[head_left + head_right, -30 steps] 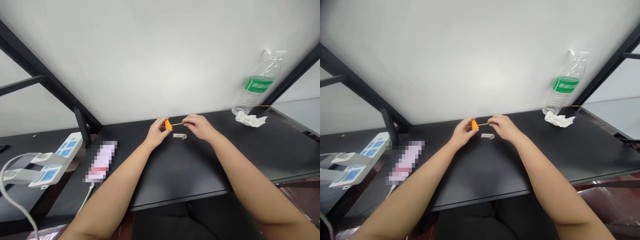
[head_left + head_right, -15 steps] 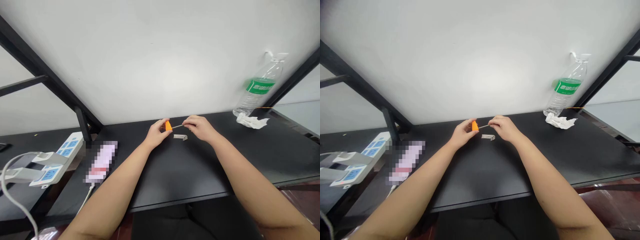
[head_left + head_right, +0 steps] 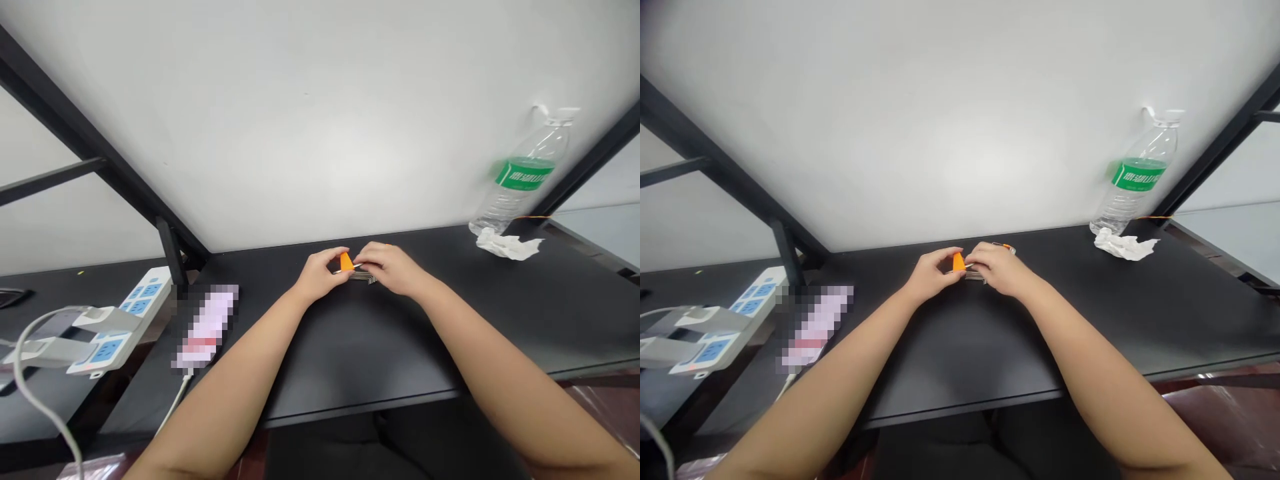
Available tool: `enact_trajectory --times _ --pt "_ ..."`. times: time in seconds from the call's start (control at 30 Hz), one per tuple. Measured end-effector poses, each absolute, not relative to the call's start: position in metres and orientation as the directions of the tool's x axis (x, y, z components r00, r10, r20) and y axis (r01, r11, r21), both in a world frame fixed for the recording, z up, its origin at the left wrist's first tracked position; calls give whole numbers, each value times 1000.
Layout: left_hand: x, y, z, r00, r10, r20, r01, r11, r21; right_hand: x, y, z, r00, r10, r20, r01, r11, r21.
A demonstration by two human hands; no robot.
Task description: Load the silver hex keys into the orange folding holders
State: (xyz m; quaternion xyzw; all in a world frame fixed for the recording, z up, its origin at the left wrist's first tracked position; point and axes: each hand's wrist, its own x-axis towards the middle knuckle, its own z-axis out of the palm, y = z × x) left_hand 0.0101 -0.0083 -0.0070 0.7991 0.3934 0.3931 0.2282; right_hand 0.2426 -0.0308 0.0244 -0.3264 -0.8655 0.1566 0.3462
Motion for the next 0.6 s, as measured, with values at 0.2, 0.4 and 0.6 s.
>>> enact_trajectory --times 0.2,0.4,0.6 --pt "9 -8 -7 467 738 487 566 -673 477 233 -34 19 -526 730 436 466 676 -570" --pt "9 -9 -1 489 742 459 633 -664 399 260 -16 15 -401 891 211 799 453 -396" --pt "9 -11 -1 496 753 431 612 -656 442 257 -12 12 -409 912 -29 841 364 -401"
